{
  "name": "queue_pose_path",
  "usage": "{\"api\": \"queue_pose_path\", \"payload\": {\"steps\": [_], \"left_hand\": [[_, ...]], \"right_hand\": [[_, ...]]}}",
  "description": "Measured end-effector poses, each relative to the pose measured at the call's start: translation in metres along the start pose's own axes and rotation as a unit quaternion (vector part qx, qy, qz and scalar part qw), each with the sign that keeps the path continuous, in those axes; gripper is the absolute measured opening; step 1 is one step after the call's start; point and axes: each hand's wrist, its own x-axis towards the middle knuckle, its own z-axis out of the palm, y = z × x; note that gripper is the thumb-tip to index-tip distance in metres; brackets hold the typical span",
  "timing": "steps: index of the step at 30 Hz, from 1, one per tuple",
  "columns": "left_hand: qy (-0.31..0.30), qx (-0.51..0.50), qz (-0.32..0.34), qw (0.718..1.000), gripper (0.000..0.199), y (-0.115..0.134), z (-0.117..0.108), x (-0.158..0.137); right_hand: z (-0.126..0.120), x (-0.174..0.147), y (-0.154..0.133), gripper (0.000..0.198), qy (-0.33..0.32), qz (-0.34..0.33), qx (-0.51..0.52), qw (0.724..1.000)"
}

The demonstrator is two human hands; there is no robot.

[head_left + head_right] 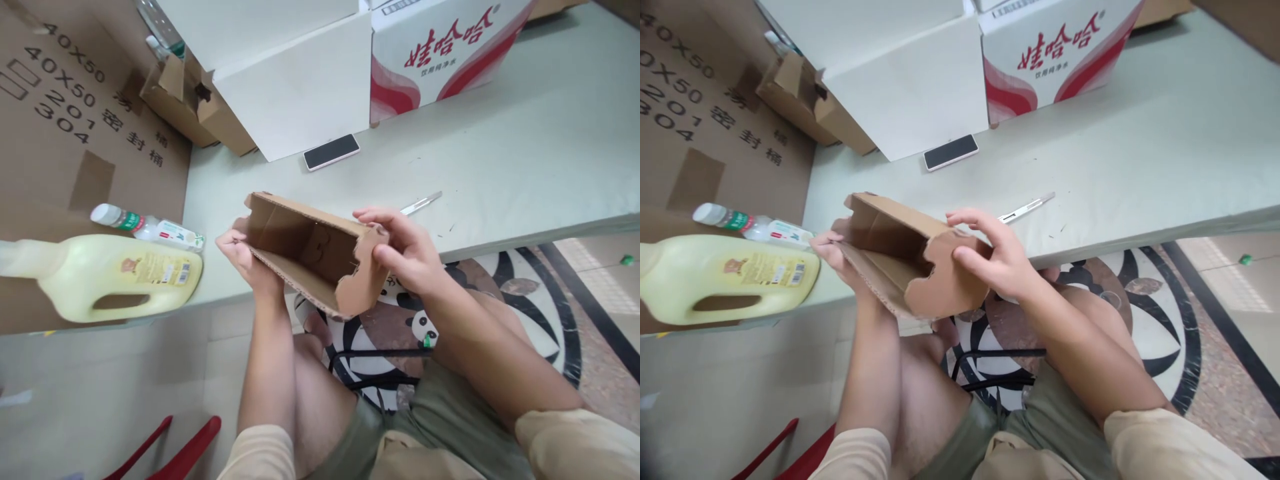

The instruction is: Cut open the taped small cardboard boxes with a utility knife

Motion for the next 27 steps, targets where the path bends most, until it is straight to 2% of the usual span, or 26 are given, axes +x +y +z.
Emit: {"api": "queue_pose_path", "payload": {"steps": [1,3,5,10,15,17,20,23,25,27], "left_hand": [[0.039,-0.015,0.021,0.999,0.039,0.004,0.004,-0.001],[0.075,-0.032,0.052,0.995,0.038,0.011,0.012,-0.003],[0.065,-0.034,0.061,0.995,0.040,0.015,0.016,-0.004],[0.048,0.004,0.074,0.996,0.044,0.015,0.017,-0.006],[-0.001,0.016,0.111,0.994,0.044,0.017,0.019,-0.011],[-0.002,0.015,0.116,0.993,0.043,0.017,0.021,-0.012],[0.008,0.013,0.115,0.993,0.045,0.016,0.024,-0.014],[-0.026,-0.023,0.103,0.994,0.044,0.015,0.026,-0.017],[-0.059,-0.044,0.098,0.992,0.039,0.016,0.027,-0.018],[-0.077,-0.043,0.099,0.991,0.034,0.018,0.026,-0.020]], "right_hand": [[0.000,0.000,-0.001,0.041,0.025,0.022,0.003,0.999],[0.001,-0.001,-0.001,0.039,0.070,0.059,0.010,0.996],[-0.001,-0.001,0.000,0.037,0.088,0.082,0.018,0.993],[-0.004,-0.002,-0.011,0.026,0.077,0.095,0.026,0.992],[-0.006,-0.005,-0.037,0.023,0.027,0.097,-0.063,0.993],[-0.008,-0.006,-0.040,0.024,0.033,0.094,-0.093,0.991],[-0.010,-0.005,-0.035,0.016,0.118,0.064,-0.110,0.985],[-0.009,-0.001,-0.024,0.006,0.207,0.036,-0.118,0.971],[-0.005,0.002,-0.017,0.004,0.239,0.012,-0.151,0.959],[-0.001,0.005,-0.013,0.010,0.243,-0.016,-0.212,0.946]]}}
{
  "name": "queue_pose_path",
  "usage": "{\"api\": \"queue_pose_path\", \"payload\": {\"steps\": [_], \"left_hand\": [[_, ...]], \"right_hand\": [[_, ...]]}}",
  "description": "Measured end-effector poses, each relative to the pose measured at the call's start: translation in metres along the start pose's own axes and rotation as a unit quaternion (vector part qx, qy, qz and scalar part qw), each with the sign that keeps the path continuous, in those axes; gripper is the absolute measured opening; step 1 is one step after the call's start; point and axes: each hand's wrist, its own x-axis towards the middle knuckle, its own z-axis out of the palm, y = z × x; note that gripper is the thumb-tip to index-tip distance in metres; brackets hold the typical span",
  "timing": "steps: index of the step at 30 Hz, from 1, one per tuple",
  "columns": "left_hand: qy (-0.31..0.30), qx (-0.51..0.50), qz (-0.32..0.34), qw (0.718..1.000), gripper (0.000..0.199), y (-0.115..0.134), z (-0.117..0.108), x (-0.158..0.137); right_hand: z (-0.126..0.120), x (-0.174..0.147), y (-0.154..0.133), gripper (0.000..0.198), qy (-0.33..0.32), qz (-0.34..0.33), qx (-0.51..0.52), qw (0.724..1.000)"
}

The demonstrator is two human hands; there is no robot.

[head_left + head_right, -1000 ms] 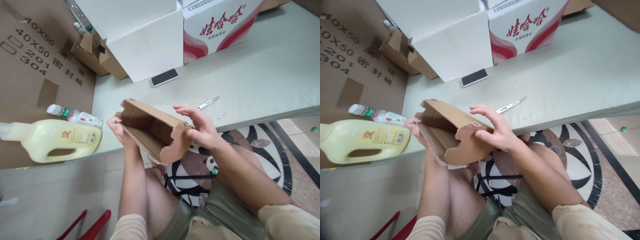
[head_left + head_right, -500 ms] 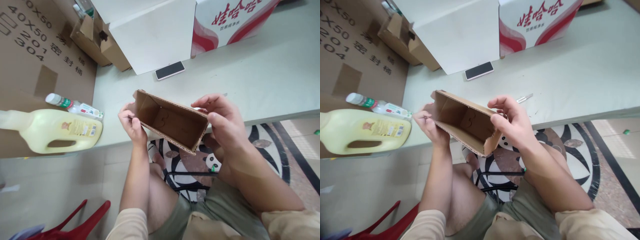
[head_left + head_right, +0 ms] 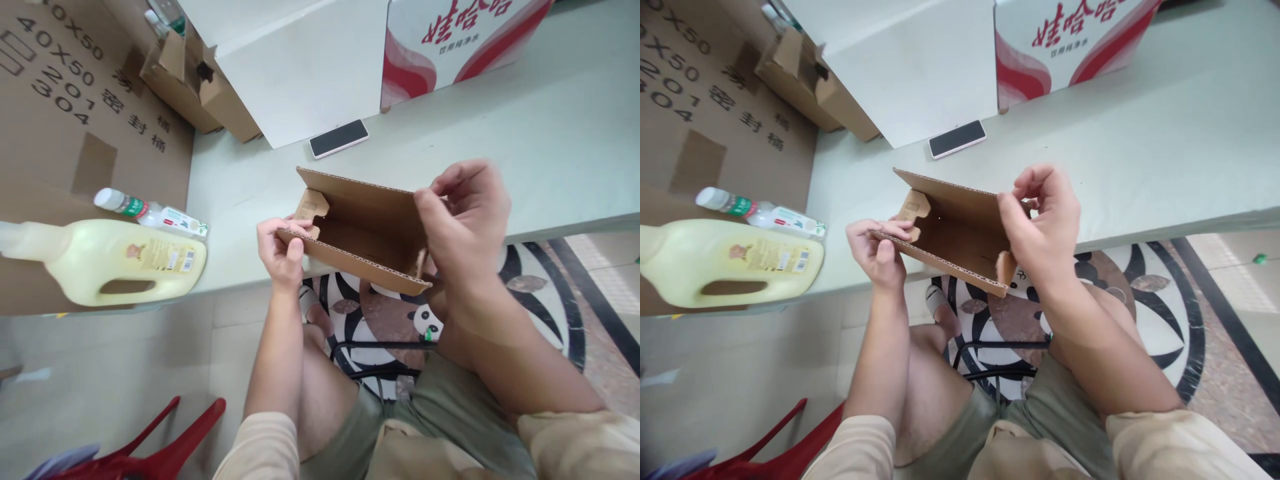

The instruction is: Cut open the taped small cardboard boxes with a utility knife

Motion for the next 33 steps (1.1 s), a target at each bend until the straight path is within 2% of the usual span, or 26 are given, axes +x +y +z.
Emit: {"api": "queue_pose_path", "payload": {"steps": [3,5,8,12,14,16,17,19,20,22,23,25,26,28,31,33], "left_hand": [[-0.010,0.017,-0.007,1.000,0.033,0.002,-0.001,-0.002],[-0.018,0.022,-0.017,0.999,0.035,0.001,-0.002,-0.003],[-0.033,0.062,-0.018,0.997,0.042,-0.002,-0.005,-0.003],[-0.047,0.182,0.025,0.982,0.050,-0.004,-0.007,0.000],[-0.082,0.201,0.027,0.976,0.046,-0.003,-0.009,0.002],[-0.107,0.190,0.011,0.976,0.042,-0.002,-0.014,0.005],[-0.101,0.180,-0.002,0.979,0.040,-0.003,-0.018,0.007],[-0.054,0.156,-0.040,0.986,0.036,-0.009,-0.027,0.010],[-0.018,0.138,-0.071,0.988,0.035,-0.014,-0.032,0.011],[0.057,0.083,-0.172,0.980,0.037,-0.024,-0.041,0.013],[0.090,0.050,-0.236,0.966,0.040,-0.028,-0.043,0.012],[0.119,-0.018,-0.359,0.926,0.051,-0.034,-0.044,0.009],[0.107,-0.046,-0.406,0.907,0.059,-0.034,-0.042,0.006],[0.029,-0.080,-0.461,0.883,0.078,-0.030,-0.036,-0.001],[-0.140,-0.074,-0.494,0.855,0.094,-0.017,-0.026,-0.012],[-0.268,-0.050,-0.509,0.816,0.092,-0.012,-0.024,-0.015]], "right_hand": [[0.006,0.000,0.001,0.014,-0.031,-0.052,-0.069,0.996],[0.007,0.000,0.005,0.014,-0.044,-0.063,-0.057,0.995],[0.007,0.000,0.017,0.013,-0.054,-0.049,0.067,0.995],[0.009,-0.003,0.035,0.052,-0.080,-0.111,0.231,0.963],[0.012,-0.005,0.042,0.055,-0.064,-0.132,0.249,0.957],[0.014,-0.007,0.047,0.050,-0.025,-0.111,0.234,0.966],[0.015,-0.008,0.050,0.047,-0.001,-0.086,0.215,0.973],[0.018,-0.009,0.056,0.039,0.012,-0.010,0.159,0.987],[0.019,-0.010,0.059,0.040,-0.012,0.032,0.135,0.990],[0.024,-0.013,0.064,0.049,-0.110,0.090,0.122,0.982],[0.026,-0.015,0.065,0.055,-0.169,0.095,0.136,0.972],[0.031,-0.021,0.063,0.067,-0.265,0.052,0.165,0.949],[0.032,-0.024,0.060,0.070,-0.294,0.013,0.166,0.941],[0.032,-0.027,0.051,0.071,-0.310,-0.074,0.135,0.938],[0.025,-0.023,0.035,0.063,-0.263,-0.168,0.095,0.945],[0.020,-0.017,0.029,0.052,-0.211,-0.178,0.091,0.957]]}}
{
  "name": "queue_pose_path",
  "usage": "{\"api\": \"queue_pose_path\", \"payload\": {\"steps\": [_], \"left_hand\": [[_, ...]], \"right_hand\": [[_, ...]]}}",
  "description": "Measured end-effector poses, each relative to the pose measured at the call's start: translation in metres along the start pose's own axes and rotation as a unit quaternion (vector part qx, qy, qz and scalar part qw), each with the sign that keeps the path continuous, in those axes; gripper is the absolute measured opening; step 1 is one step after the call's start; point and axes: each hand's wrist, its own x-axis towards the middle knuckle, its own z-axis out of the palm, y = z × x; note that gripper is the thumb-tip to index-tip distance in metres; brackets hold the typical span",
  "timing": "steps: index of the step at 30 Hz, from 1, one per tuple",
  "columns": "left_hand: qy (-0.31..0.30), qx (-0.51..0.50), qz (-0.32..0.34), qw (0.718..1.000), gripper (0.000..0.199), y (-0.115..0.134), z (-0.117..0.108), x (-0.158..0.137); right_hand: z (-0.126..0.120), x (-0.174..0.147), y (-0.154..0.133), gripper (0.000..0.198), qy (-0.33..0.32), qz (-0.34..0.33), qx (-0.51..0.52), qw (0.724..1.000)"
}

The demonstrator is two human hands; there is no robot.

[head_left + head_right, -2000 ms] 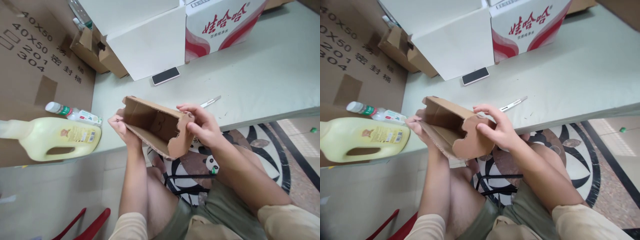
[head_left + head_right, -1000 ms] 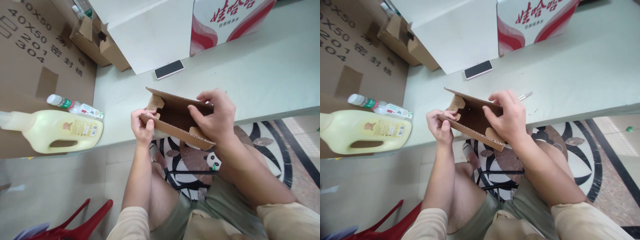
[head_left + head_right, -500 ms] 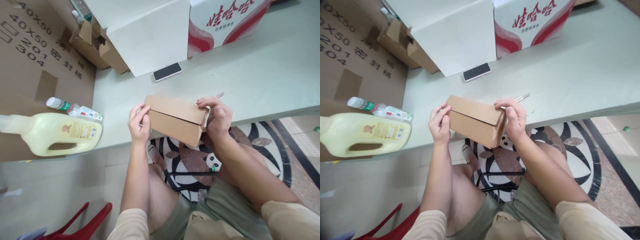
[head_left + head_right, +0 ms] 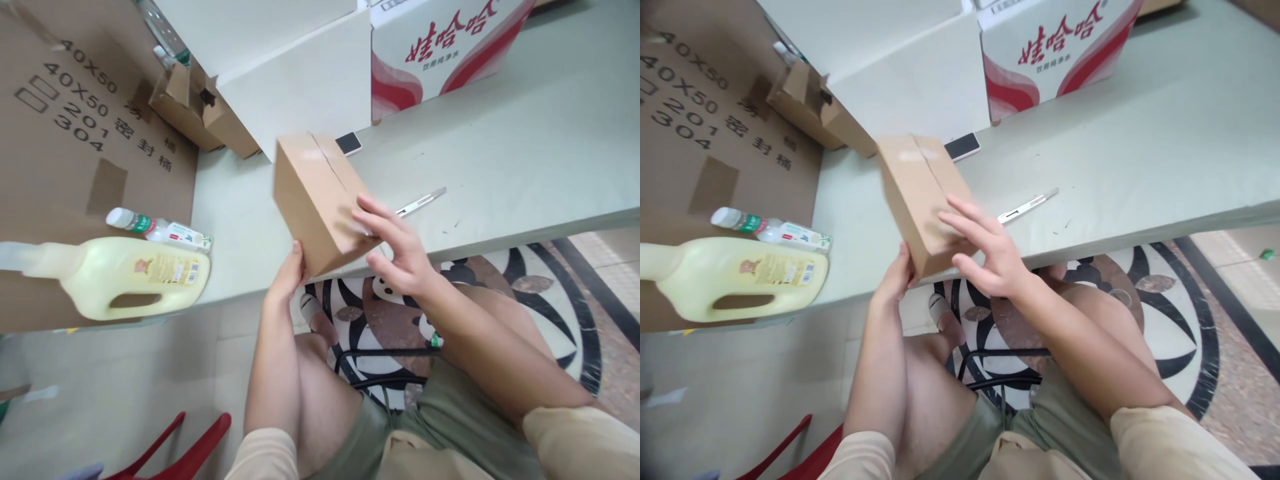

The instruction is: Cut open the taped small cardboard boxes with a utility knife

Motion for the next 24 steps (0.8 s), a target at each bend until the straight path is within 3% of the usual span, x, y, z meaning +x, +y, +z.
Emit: {"api": "queue_pose_path", "payload": {"steps": [2,3,4,6,8,10,13,15,17,19,21,22,24], "left_hand": [[-0.072,0.082,-0.032,0.994,0.082,0.000,-0.002,-0.001],[-0.066,0.111,-0.030,0.991,0.077,0.001,-0.005,0.000],[-0.019,0.125,-0.007,0.992,0.071,0.002,-0.008,0.002],[0.155,0.113,0.112,0.975,0.071,0.006,-0.016,0.006],[0.285,0.100,0.279,0.912,0.075,0.014,-0.021,0.009],[0.270,0.152,0.418,0.854,0.065,0.022,-0.021,0.009],[0.179,0.260,0.491,0.812,0.046,0.024,-0.015,0.008],[0.189,0.248,0.509,0.802,0.042,0.017,-0.012,0.009],[0.213,0.214,0.519,0.800,0.042,0.008,-0.010,0.011],[0.228,0.208,0.515,0.800,0.042,0.001,-0.009,0.013],[0.241,0.216,0.506,0.800,0.045,-0.001,-0.005,0.014],[0.246,0.217,0.504,0.799,0.045,-0.001,-0.001,0.014],[0.248,0.213,0.508,0.797,0.045,0.002,0.007,0.014]], "right_hand": [[-0.005,0.004,-0.001,0.037,0.043,0.021,-0.017,0.999],[-0.006,0.005,0.000,0.031,0.056,0.031,-0.028,0.998],[-0.005,0.005,0.002,0.028,0.059,0.035,-0.037,0.997],[-0.002,0.003,0.006,0.028,0.036,0.019,-0.043,0.998],[0.005,0.000,0.007,0.033,-0.013,-0.021,-0.036,0.999],[0.012,-0.003,0.006,0.038,-0.067,-0.068,-0.027,0.995],[0.016,-0.003,0.004,0.037,-0.102,-0.101,-0.011,0.990],[0.011,-0.001,0.007,0.032,-0.062,-0.047,-0.047,0.996],[0.000,0.003,0.015,0.032,-0.015,0.080,-0.166,0.983],[-0.013,0.004,0.027,0.036,-0.020,0.222,-0.320,0.921],[-0.025,0.003,0.039,0.046,-0.069,0.312,-0.417,0.851],[-0.029,0.001,0.045,0.050,-0.092,0.333,-0.437,0.830],[-0.033,-0.002,0.056,0.048,-0.124,0.344,-0.441,0.820]]}}
